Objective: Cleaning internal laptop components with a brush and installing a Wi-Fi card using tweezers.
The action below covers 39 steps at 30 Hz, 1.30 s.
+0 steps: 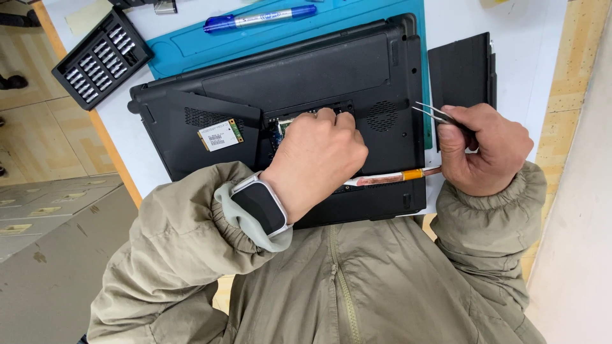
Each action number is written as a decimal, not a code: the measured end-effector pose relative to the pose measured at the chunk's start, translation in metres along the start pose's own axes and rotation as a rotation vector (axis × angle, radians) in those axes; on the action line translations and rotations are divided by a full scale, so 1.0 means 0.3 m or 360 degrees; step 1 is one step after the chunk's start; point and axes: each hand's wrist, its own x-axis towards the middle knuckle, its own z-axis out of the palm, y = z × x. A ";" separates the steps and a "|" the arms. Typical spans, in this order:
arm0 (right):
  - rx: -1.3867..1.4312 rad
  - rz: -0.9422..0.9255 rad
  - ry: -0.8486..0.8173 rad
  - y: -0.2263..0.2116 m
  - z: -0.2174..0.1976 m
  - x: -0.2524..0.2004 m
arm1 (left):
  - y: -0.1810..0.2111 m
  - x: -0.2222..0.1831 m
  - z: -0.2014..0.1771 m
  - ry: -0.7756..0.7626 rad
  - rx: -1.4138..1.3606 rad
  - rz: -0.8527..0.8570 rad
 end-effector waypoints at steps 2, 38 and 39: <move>-0.0001 0.0010 -0.0005 -0.009 -0.002 0.003 | -0.003 -0.009 0.008 0.0072 -0.0010 -0.0020; -0.0536 -0.0098 -0.0246 -0.072 -0.075 -0.033 | -0.137 -0.465 -0.167 0.0613 -0.0538 -0.0441; -0.0561 -0.0099 -0.0226 -0.075 -0.084 -0.047 | -0.118 -0.500 -0.149 0.0611 -0.0567 -0.0539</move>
